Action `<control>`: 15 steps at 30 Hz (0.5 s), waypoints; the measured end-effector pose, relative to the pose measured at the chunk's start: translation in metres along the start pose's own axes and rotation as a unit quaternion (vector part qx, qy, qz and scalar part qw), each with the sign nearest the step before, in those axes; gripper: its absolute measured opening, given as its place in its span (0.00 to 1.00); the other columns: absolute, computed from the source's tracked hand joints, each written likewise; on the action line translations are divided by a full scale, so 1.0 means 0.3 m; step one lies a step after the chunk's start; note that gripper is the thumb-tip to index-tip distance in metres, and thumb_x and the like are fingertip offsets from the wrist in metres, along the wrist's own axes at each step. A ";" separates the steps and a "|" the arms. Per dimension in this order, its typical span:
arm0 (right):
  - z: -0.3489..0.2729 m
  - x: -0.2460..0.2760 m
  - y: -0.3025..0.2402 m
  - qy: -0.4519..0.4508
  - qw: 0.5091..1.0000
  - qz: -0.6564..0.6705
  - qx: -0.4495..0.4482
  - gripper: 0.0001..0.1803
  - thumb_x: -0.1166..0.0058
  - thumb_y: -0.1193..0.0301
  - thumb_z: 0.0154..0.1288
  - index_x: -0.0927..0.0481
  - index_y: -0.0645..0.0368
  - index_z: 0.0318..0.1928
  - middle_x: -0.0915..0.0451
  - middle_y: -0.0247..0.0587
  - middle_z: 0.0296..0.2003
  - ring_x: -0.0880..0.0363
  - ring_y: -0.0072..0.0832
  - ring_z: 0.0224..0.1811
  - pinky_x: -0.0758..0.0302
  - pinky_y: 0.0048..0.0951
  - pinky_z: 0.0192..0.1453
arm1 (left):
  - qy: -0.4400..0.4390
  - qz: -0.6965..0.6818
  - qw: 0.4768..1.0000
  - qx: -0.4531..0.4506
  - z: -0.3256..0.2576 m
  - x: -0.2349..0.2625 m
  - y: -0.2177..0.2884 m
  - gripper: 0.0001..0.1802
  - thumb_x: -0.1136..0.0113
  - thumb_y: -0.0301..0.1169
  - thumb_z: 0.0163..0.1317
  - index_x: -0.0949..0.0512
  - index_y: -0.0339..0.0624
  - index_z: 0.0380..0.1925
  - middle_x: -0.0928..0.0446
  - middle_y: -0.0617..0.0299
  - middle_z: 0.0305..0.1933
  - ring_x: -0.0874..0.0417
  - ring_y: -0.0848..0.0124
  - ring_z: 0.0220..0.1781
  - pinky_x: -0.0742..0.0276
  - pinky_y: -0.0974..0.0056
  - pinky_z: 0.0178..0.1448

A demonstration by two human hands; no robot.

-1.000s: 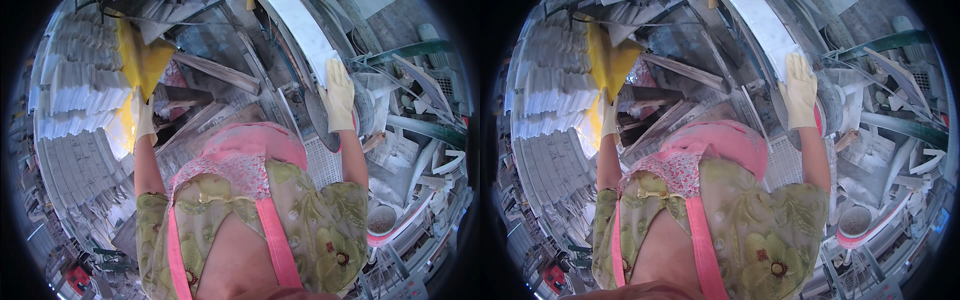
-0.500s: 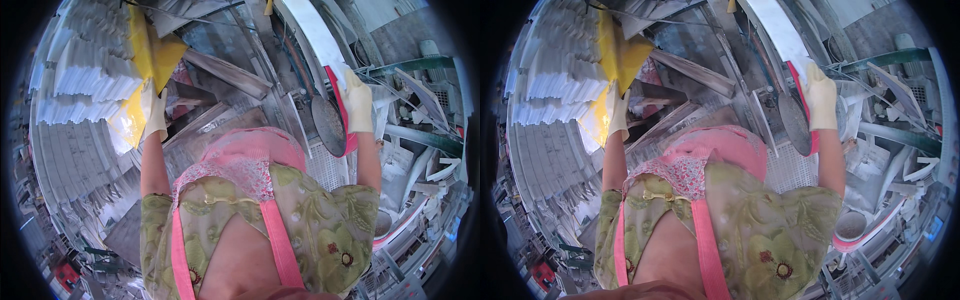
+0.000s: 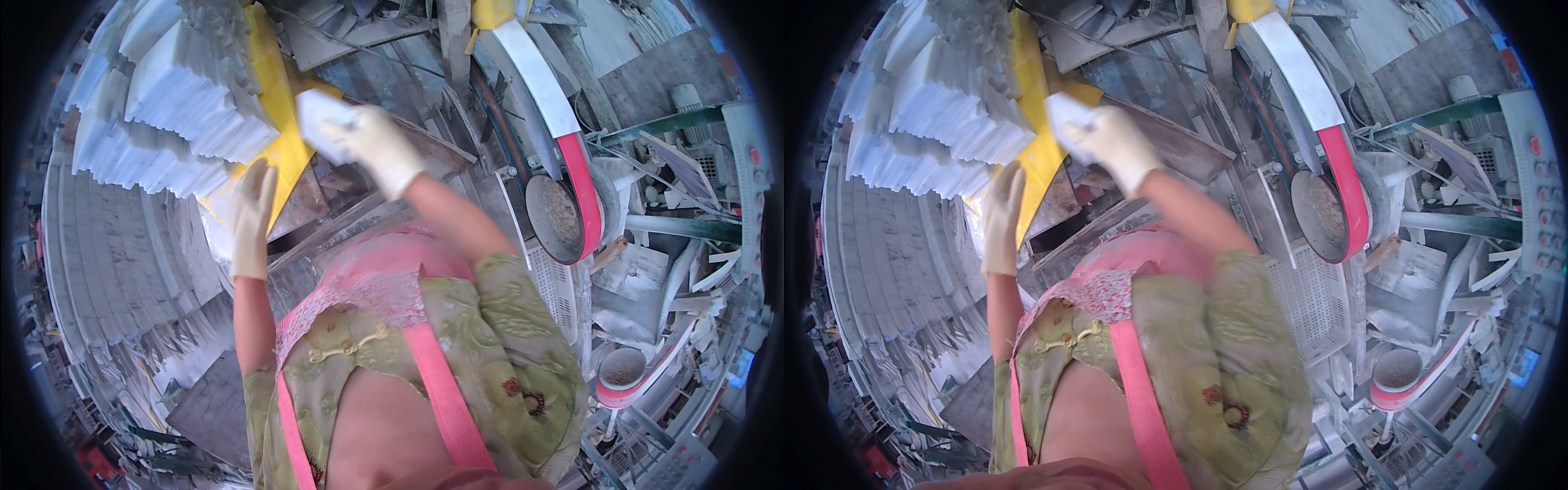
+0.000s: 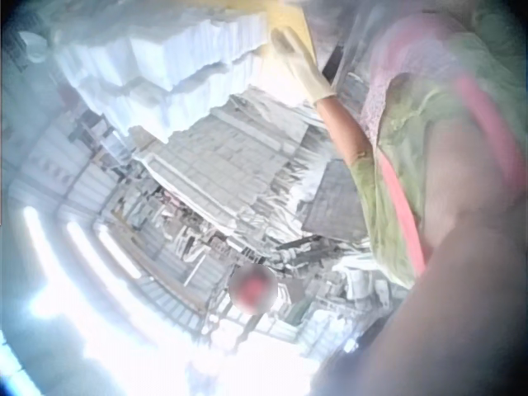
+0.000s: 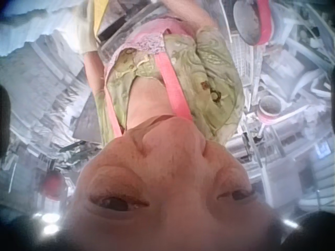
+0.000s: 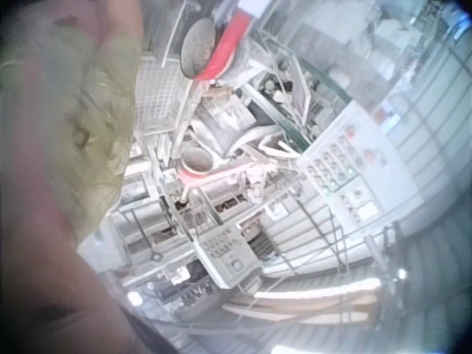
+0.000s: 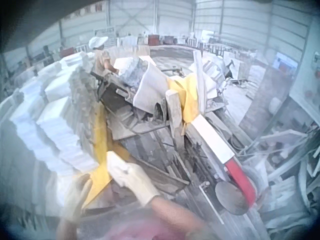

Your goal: The person repeatedly picks up white rectangular tiles from a conveyor belt and stacks them onto a yellow platform. The person wears gloves and an apron while performing this repetitive stacking task in a factory setting.

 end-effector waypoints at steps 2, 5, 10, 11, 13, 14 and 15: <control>0.070 -0.218 0.027 0.008 0.989 -0.131 0.073 0.23 0.39 0.52 0.67 0.14 0.63 0.43 0.14 0.42 0.32 0.17 0.33 0.34 0.21 0.37 0.39 | -0.022 -0.130 0.978 0.163 -0.015 0.086 -0.038 0.34 0.40 0.54 0.71 0.22 0.31 0.60 0.16 0.48 0.51 0.13 0.67 0.47 0.18 0.65 0.51; 0.109 -0.456 0.103 0.024 0.949 -0.287 0.125 0.19 0.41 0.48 0.67 0.14 0.49 0.42 0.14 0.47 0.31 0.13 0.49 0.35 0.19 0.48 0.39 | 0.004 -0.224 0.926 0.304 0.016 0.137 -0.098 0.37 0.40 0.59 0.68 0.22 0.32 0.56 0.17 0.53 0.46 0.15 0.69 0.41 0.18 0.66 0.44; 0.067 -0.594 0.185 -0.029 0.848 -0.435 0.301 0.22 0.38 0.55 0.61 0.21 0.63 0.43 0.16 0.44 0.27 0.15 0.48 0.27 0.19 0.46 0.33 | 0.029 -0.238 0.924 0.300 -0.014 0.106 -0.118 0.46 0.36 0.60 0.64 0.31 0.32 0.67 0.20 0.51 0.52 0.14 0.64 0.44 0.12 0.59 0.45; 0.058 -0.581 0.177 -0.032 0.836 -0.430 0.340 0.23 0.37 0.57 0.59 0.22 0.65 0.44 0.16 0.44 0.29 0.15 0.47 0.27 0.19 0.46 0.33 | 0.091 -0.241 0.909 0.329 -0.024 0.071 -0.118 0.40 0.34 0.55 0.65 0.30 0.34 0.64 0.22 0.50 0.55 0.15 0.63 0.48 0.12 0.59 0.43; 0.050 -0.508 0.157 -0.089 0.838 -0.410 0.349 0.20 0.38 0.60 0.59 0.19 0.61 0.46 0.15 0.47 0.36 0.13 0.47 0.34 0.18 0.46 0.38 | 0.092 -0.271 0.914 0.287 -0.035 0.040 -0.106 0.36 0.33 0.50 0.65 0.31 0.32 0.60 0.23 0.52 0.53 0.15 0.63 0.47 0.12 0.59 0.45; 0.031 -0.454 0.148 -0.129 0.835 -0.411 0.343 0.19 0.38 0.61 0.59 0.18 0.60 0.46 0.14 0.48 0.40 0.12 0.47 0.37 0.17 0.47 0.41 | 0.086 -0.292 0.921 0.243 -0.036 0.032 -0.101 0.34 0.33 0.48 0.65 0.31 0.32 0.58 0.23 0.52 0.51 0.15 0.63 0.47 0.12 0.59 0.47; 0.016 -0.377 0.137 -0.161 0.817 -0.410 0.372 0.17 0.37 0.63 0.56 0.18 0.57 0.45 0.15 0.48 0.41 0.14 0.45 0.43 0.18 0.47 0.49 | 0.117 -0.284 0.918 0.252 -0.027 0.022 -0.108 0.31 0.36 0.42 0.67 0.33 0.35 0.61 0.22 0.51 0.54 0.14 0.57 0.53 0.10 0.53 0.50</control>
Point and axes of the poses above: each hand's wrist, its own z-axis towards the middle knuckle, its own x-axis out of the back of the hand, y = z × x, the point moved 2 cm from there along z, towards the middle knuckle
